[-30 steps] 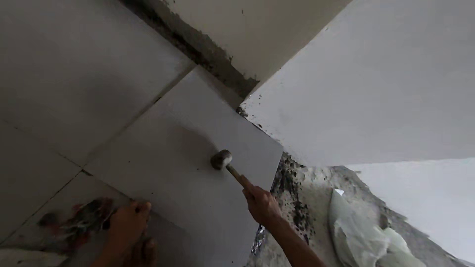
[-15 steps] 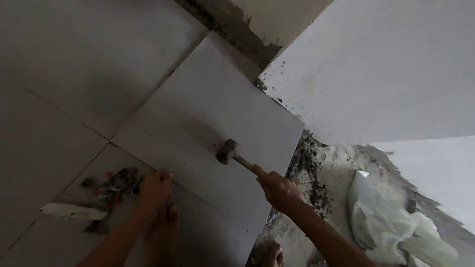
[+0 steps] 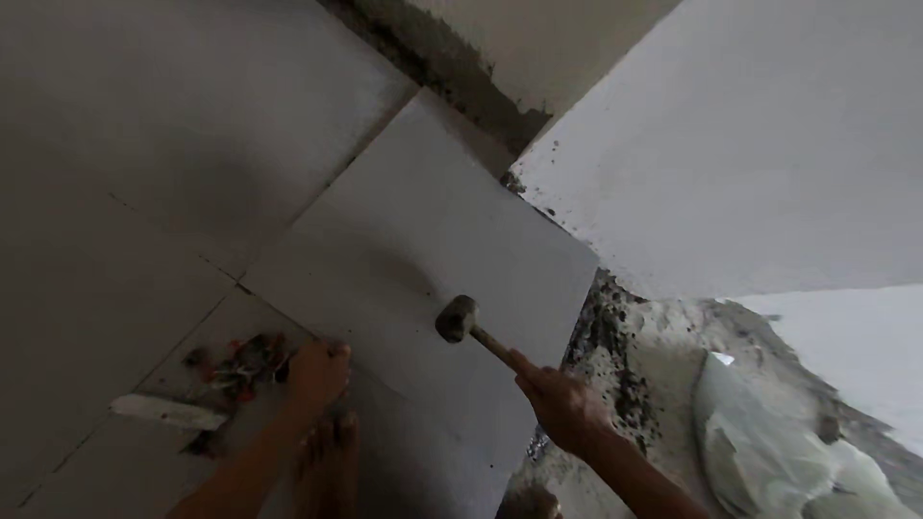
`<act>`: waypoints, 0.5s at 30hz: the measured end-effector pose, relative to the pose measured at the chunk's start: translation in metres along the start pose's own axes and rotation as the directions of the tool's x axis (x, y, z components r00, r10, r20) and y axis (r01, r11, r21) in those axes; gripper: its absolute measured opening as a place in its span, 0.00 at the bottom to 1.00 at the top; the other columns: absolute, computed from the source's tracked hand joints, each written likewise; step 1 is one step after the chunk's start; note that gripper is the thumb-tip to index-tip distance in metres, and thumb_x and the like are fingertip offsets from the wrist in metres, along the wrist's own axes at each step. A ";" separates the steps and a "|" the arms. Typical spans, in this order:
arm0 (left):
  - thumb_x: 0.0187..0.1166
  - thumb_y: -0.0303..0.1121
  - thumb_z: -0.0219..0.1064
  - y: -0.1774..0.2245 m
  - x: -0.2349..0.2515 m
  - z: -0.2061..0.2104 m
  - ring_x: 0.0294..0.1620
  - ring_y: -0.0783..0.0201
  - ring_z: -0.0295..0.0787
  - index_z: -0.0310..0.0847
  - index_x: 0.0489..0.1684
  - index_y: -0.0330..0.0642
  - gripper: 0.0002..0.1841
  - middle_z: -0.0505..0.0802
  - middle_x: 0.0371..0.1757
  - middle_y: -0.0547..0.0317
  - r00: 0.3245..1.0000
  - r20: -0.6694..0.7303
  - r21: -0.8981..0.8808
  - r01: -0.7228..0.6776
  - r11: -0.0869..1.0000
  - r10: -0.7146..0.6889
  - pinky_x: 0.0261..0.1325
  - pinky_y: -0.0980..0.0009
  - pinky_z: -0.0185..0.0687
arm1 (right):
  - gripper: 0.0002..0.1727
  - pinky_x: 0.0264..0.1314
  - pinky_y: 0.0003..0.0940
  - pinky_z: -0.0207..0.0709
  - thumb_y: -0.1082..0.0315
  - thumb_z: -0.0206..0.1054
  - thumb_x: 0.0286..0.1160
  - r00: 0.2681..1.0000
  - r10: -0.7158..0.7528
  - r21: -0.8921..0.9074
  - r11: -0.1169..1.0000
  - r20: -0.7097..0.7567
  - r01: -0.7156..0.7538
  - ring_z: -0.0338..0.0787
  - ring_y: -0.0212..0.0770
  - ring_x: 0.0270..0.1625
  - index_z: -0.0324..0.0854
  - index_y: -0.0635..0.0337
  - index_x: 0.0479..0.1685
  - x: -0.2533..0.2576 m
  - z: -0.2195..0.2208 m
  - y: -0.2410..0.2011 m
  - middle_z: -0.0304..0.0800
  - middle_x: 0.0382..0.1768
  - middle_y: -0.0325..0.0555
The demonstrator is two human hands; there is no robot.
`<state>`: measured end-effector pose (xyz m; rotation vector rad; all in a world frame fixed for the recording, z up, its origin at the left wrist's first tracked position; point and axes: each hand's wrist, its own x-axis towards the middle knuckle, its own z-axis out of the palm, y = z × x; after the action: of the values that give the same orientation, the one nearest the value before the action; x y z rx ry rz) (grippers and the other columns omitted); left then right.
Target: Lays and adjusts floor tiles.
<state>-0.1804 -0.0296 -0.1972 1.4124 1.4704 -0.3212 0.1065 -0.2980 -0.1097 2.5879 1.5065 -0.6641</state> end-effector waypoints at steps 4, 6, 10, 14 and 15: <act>0.89 0.47 0.60 -0.003 -0.003 0.001 0.31 0.58 0.93 0.86 0.47 0.37 0.20 0.93 0.35 0.50 1.000 0.020 -0.026 0.022 0.999 -0.022 0.40 0.57 0.93 | 0.27 0.42 0.56 0.87 0.46 0.50 0.90 0.999 -0.037 0.018 0.999 0.013 0.037 0.94 0.51 0.38 0.68 0.27 0.88 -0.001 0.011 -0.008 0.93 0.41 0.48; 0.88 0.45 0.61 -0.001 -0.001 -0.001 0.31 0.58 0.93 0.87 0.46 0.37 0.18 0.93 0.34 0.51 1.000 0.011 -0.038 -0.006 0.999 0.006 0.40 0.57 0.93 | 0.27 0.41 0.57 0.86 0.45 0.50 0.90 1.000 -0.019 0.015 1.000 0.011 0.019 0.94 0.51 0.38 0.68 0.23 0.87 0.007 0.006 -0.022 0.94 0.42 0.48; 0.89 0.45 0.60 -0.009 -0.003 0.002 0.28 0.58 0.93 0.85 0.43 0.36 0.19 0.93 0.31 0.51 0.999 0.002 -0.042 -0.048 0.998 0.048 0.37 0.58 0.93 | 0.27 0.44 0.55 0.87 0.45 0.51 0.90 1.000 -0.017 0.047 0.999 0.022 0.016 0.94 0.50 0.40 0.68 0.24 0.88 0.015 0.012 -0.034 0.93 0.42 0.47; 0.88 0.46 0.60 -0.002 -0.001 -0.006 0.37 0.57 0.93 0.87 0.50 0.38 0.19 0.93 0.39 0.49 0.999 0.043 0.027 -0.033 0.999 0.032 0.47 0.55 0.91 | 0.26 0.42 0.54 0.88 0.47 0.54 0.89 0.999 -0.004 0.070 0.998 -0.047 0.007 0.94 0.50 0.38 0.72 0.27 0.85 0.021 0.005 -0.044 0.94 0.40 0.47; 0.88 0.46 0.60 -0.004 -0.002 -0.004 0.38 0.57 0.93 0.87 0.51 0.38 0.19 0.93 0.40 0.49 0.999 0.048 0.026 -0.025 0.999 0.023 0.47 0.56 0.91 | 0.26 0.38 0.53 0.88 0.48 0.55 0.88 0.994 -0.033 0.083 0.996 -0.105 0.042 0.93 0.49 0.35 0.74 0.30 0.84 0.016 0.011 -0.038 0.94 0.38 0.47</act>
<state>-0.1861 -0.0287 -0.1954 1.4334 1.4143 -0.3583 0.0782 -0.2683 -0.1203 2.7031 1.5942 -0.6197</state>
